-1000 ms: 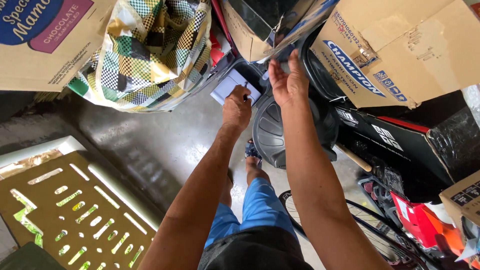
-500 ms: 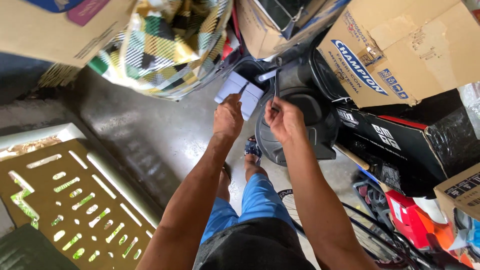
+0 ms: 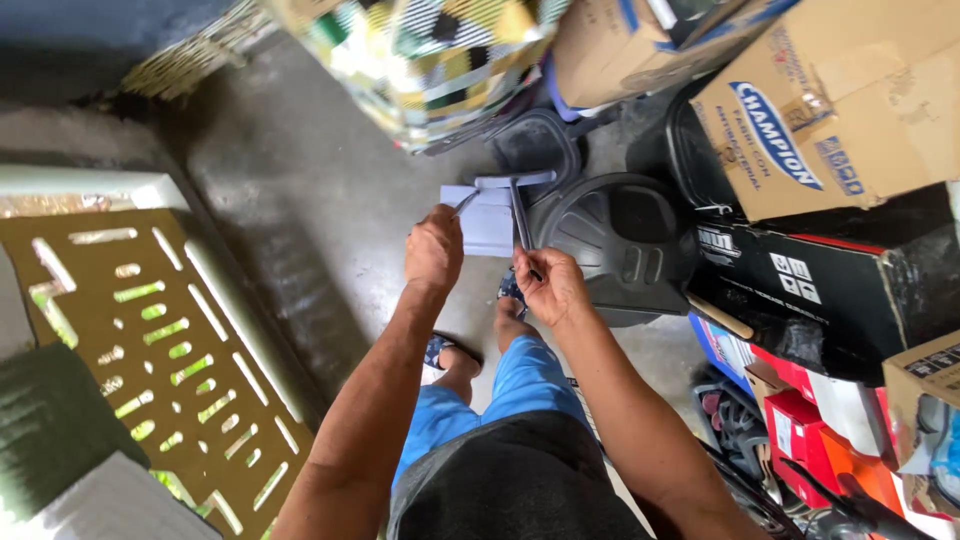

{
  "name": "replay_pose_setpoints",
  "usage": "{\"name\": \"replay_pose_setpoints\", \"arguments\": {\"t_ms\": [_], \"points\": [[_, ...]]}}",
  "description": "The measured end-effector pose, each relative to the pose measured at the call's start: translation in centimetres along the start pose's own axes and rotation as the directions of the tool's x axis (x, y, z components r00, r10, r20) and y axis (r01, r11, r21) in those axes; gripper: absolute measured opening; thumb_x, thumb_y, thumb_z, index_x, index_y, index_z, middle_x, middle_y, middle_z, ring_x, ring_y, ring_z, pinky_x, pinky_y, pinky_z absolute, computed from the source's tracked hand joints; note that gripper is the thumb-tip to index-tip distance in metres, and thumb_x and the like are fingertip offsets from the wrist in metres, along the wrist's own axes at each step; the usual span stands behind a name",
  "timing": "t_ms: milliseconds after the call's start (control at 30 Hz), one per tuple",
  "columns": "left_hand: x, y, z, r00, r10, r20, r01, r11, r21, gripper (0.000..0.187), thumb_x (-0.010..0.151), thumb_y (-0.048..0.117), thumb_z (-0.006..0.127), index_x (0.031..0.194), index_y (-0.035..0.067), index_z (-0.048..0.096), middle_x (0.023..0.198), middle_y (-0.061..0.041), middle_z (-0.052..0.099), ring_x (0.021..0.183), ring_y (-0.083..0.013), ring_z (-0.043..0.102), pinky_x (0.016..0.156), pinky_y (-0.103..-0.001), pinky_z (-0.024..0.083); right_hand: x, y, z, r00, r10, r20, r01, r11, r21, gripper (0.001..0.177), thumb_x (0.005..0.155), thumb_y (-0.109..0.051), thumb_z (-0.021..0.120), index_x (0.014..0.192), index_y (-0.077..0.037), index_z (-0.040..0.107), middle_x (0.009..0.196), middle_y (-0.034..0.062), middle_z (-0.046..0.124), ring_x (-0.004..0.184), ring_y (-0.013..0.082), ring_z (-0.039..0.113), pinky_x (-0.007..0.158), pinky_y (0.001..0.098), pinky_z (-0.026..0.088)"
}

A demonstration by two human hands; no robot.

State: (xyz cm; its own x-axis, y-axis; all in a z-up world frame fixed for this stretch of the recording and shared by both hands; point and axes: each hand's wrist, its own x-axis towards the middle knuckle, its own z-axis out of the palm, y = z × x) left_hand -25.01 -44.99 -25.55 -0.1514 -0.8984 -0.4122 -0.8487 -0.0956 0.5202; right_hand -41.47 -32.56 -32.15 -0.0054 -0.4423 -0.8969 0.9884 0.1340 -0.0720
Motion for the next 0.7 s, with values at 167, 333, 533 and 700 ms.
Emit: {"name": "replay_pose_setpoints", "arguments": {"t_ms": [167, 333, 533, 700], "points": [[-0.9, -8.9, -1.6, 0.982, -0.096, -0.160, 0.090, 0.995, -0.046, 0.023, 0.099, 0.026, 0.058, 0.101, 0.007, 0.071, 0.097, -0.024, 0.072, 0.095, -0.0448, 0.068, 0.086, -0.051, 0.053, 2.6, 4.9, -2.0, 0.999, -0.016, -0.042, 0.006, 0.972, -0.236, 0.007, 0.088, -0.003, 0.058, 0.085, 0.003, 0.059, 0.078, 0.0130, 0.063, 0.059, 0.0148, 0.056, 0.049, 0.0244, 0.045], [-4.2, -16.2, -5.6, 0.930, -0.284, -0.236, 0.238, 0.950, -0.203, 0.022, 0.095, 0.024, 0.060, 0.101, 0.007, 0.074, 0.092, -0.024, 0.073, 0.090, -0.0432, 0.070, 0.084, -0.048, 0.055, 5.6, 8.8, -2.9, 0.998, -0.058, 0.030, 0.065, 0.818, -0.571, 0.006, 0.084, 0.001, 0.056, 0.084, -0.004, 0.057, 0.069, 0.0080, 0.057, 0.052, 0.0139, 0.051, 0.043, 0.0266, 0.037], [-7.5, -26.4, -5.0, 0.872, -0.375, -0.315, 0.260, 0.900, -0.351, 0.022, 0.096, 0.026, 0.065, 0.105, 0.011, 0.078, 0.092, -0.021, 0.074, 0.088, -0.0399, 0.072, 0.079, -0.045, 0.056, 11.5, 16.2, -3.8, 0.979, -0.198, -0.052, 0.032, 0.399, -0.916, 0.007, 0.085, 0.008, 0.051, 0.083, 0.002, 0.054, 0.065, 0.0101, 0.055, 0.047, 0.0187, 0.055, 0.039, 0.0318, 0.043], [-9.6, -33.6, -2.2, 0.802, -0.389, -0.453, 0.200, 0.890, -0.410, 0.021, 0.092, 0.022, 0.073, 0.096, 0.002, 0.074, 0.086, -0.019, 0.075, 0.079, -0.0335, 0.074, 0.074, -0.042, 0.057, 13.1, 22.5, -6.5, 0.993, -0.096, -0.067, -0.038, 0.282, -0.959, 0.016, 0.089, 0.003, 0.051, 0.085, -0.010, 0.044, 0.059, 0.0088, 0.047, 0.039, 0.0186, 0.044, 0.033, 0.0323, 0.025]]}}
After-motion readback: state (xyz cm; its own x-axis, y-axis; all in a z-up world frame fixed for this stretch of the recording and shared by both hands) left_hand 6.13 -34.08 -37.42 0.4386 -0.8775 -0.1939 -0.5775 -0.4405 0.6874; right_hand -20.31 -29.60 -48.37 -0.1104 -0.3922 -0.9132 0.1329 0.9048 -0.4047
